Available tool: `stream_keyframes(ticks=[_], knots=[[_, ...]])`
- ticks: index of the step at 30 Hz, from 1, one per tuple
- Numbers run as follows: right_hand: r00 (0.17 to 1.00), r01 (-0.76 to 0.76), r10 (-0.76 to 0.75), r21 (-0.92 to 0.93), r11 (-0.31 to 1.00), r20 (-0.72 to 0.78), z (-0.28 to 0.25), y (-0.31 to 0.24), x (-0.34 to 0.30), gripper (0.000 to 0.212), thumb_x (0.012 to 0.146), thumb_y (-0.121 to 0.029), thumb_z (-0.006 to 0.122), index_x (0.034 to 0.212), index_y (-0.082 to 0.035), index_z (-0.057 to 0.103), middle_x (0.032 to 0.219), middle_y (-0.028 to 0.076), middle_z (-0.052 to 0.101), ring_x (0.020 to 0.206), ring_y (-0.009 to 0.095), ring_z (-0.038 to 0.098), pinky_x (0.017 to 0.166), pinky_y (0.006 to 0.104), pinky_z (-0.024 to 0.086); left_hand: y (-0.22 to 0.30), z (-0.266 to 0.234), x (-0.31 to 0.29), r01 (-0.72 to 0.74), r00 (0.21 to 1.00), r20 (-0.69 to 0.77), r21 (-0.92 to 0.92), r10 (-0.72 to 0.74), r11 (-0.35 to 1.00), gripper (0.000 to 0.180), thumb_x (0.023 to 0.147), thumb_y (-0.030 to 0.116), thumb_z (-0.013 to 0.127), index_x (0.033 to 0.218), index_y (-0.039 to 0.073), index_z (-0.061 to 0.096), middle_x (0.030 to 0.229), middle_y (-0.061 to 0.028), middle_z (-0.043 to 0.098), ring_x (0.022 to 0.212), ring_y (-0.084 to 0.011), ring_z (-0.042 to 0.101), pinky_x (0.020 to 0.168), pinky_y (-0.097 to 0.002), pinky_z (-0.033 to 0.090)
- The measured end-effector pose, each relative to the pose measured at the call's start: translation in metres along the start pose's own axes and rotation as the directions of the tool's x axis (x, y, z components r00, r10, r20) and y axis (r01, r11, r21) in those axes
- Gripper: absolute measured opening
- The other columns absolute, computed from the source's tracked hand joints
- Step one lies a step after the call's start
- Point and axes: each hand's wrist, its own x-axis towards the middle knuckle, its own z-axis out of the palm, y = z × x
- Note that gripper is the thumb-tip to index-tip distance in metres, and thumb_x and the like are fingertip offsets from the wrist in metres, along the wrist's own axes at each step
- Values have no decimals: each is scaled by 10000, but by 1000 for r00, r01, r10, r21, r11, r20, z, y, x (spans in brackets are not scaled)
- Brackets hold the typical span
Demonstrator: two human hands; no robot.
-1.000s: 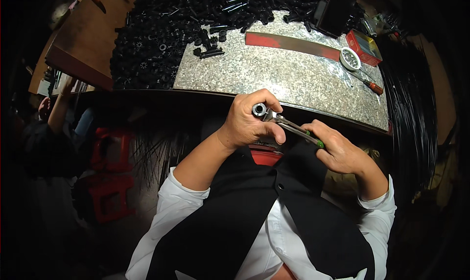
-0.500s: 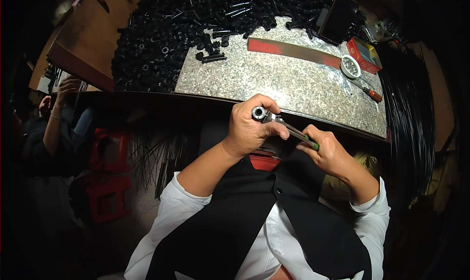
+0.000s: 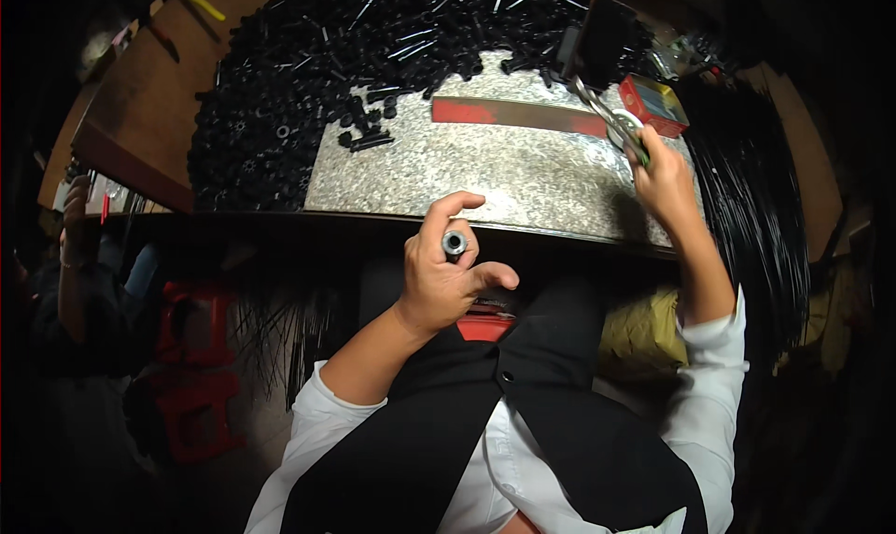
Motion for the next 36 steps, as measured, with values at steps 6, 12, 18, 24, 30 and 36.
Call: stream_keyframes(ticks=[6, 12, 18, 24, 30, 36], knots=[[960, -151, 192, -200, 968, 205, 28, 61, 61, 235, 833, -157, 620, 1010, -3, 633, 882, 260, 634, 868, 406, 615, 747, 450, 474, 13, -3, -3, 71, 996, 65, -67, -67, 995, 901, 630, 479, 792, 1250, -24, 375, 604, 73, 348, 540, -12, 354, 511, -152, 297], [940, -116, 195, -275, 955, 280, 47, 73, 74, 262, 803, -204, 655, 926, 27, 656, 901, 265, 641, 910, 399, 622, 796, 446, 489, 15, -8, -5, 72, 995, 70, -48, -68, 996, 896, 623, 474, 797, 1237, -10, 361, 586, 79, 343, 526, -7, 344, 504, -148, 276], [957, -119, 169, -212, 970, 236, 51, 76, 72, 228, 806, -195, 643, 903, 12, 654, 896, 265, 638, 905, 406, 618, 788, 454, 487, 14, -9, -4, 69, 996, 67, -49, -66, 996, 903, 618, 471, 804, 1239, -10, 356, 576, 78, 361, 520, -4, 343, 496, -149, 265], [971, -123, 157, -186, 975, 182, 49, 84, 65, 222, 793, -152, 671, 908, 29, 613, 828, 263, 626, 843, 412, 618, 735, 463, 476, 13, -8, -1, 94, 993, 72, -51, -90, 994, 907, 616, 471, 808, 1240, -8, 357, 569, 77, 370, 514, -3, 345, 493, -149, 262], [985, -136, 144, -87, 987, 92, 45, 79, 60, 179, 823, -114, 647, 830, 44, 564, 790, 257, 612, 799, 406, 608, 678, 467, 442, 12, -8, 0, 114, 991, 70, -41, -111, 993, 910, 620, 474, 806, 1243, -10, 354, 571, 74, 375, 515, -5, 357, 491, -149, 283], [995, -29, 41, 132, 991, -88, 39, 44, 42, 179, 888, -162, 562, 815, 2, 568, 748, 110, 532, 657, 245, 545, 591, 380, 429, 9, -4, 2, 112, 991, 72, -38, -109, 993, 915, 619, 480, 805, 1245, -10, 351, 570, 74, 377, 515, -5, 360, 489, -150, 285]])
